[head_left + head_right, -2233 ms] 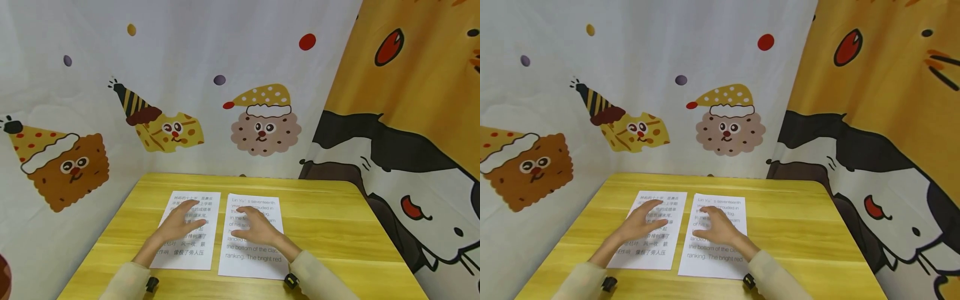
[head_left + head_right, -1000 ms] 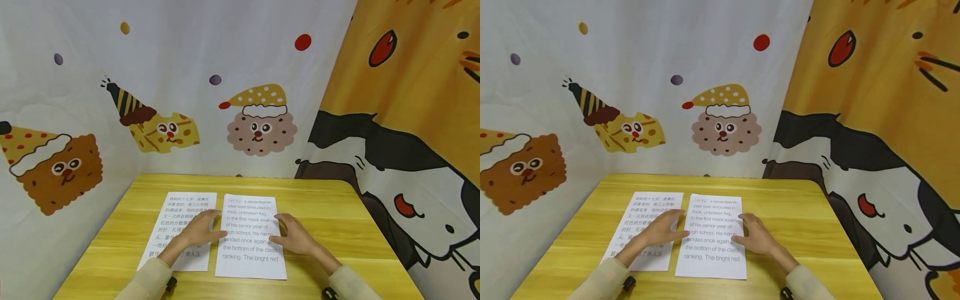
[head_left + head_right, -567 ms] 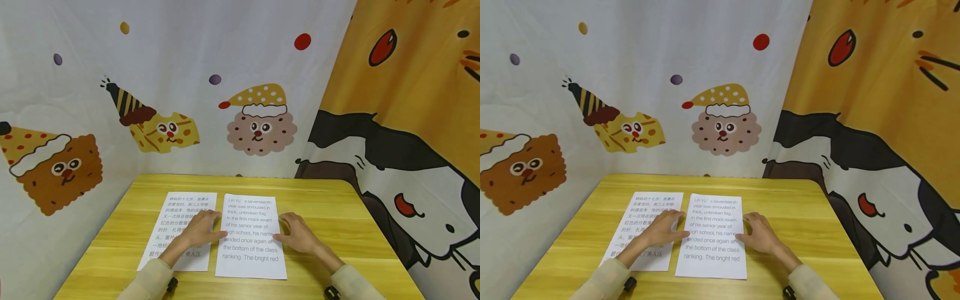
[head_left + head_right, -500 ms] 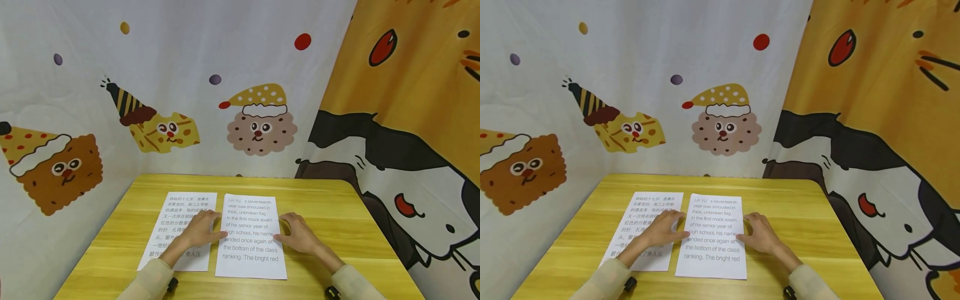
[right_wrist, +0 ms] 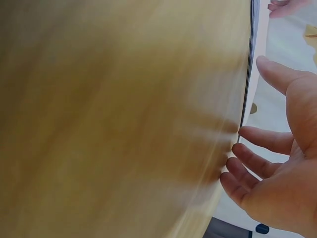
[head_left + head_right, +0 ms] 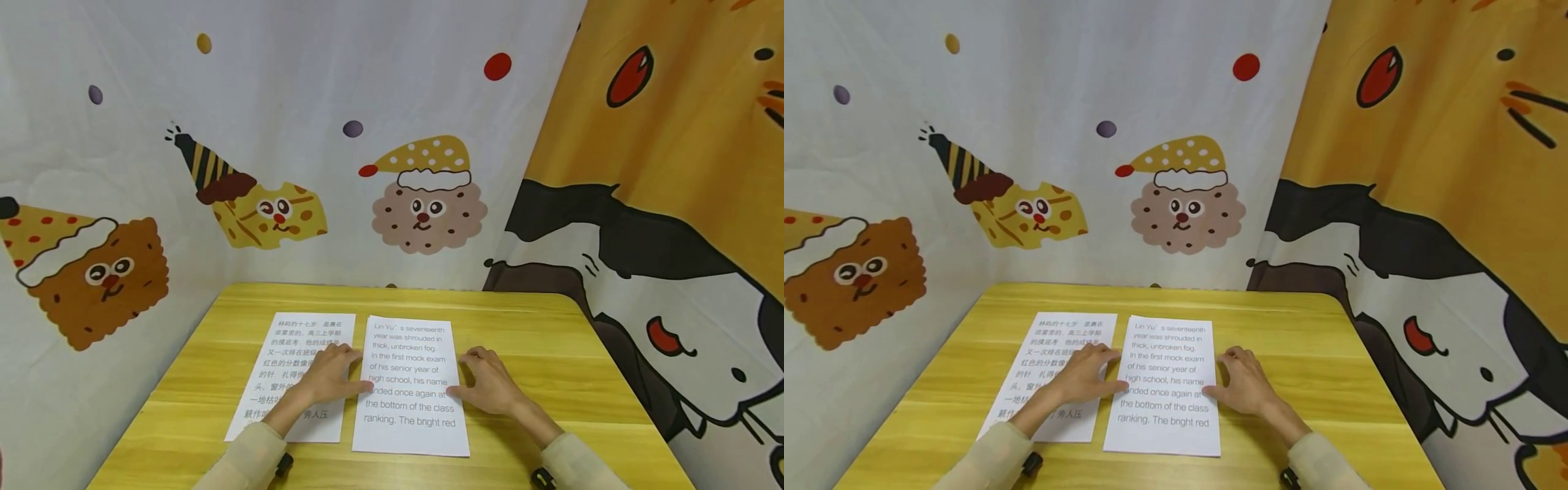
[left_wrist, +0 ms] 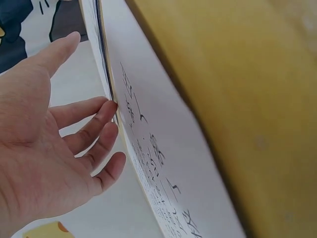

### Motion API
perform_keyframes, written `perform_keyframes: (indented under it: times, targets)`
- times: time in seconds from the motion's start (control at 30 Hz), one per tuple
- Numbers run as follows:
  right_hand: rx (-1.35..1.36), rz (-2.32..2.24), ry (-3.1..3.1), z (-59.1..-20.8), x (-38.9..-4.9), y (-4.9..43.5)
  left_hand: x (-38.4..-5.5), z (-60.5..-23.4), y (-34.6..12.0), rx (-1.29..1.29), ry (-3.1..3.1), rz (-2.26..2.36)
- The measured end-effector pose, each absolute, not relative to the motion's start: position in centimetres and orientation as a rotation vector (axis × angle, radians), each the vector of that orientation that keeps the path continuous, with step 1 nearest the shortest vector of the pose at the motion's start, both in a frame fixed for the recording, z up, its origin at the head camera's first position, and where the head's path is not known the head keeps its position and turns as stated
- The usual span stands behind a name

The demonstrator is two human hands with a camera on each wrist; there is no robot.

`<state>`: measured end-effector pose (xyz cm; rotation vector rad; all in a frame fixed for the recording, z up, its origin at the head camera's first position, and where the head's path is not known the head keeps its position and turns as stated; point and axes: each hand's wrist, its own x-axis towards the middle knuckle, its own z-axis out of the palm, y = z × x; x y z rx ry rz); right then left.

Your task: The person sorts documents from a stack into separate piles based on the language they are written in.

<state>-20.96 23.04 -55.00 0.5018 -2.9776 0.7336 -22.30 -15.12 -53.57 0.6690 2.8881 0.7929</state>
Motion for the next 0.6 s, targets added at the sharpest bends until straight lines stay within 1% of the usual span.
perform_keyframes:
  times: [0.6]
  targets:
    - [0.539,0.692,-2.95,-55.38,-21.11,22.85,-22.28,-53.39,-14.67,0.609,2.885,0.771]
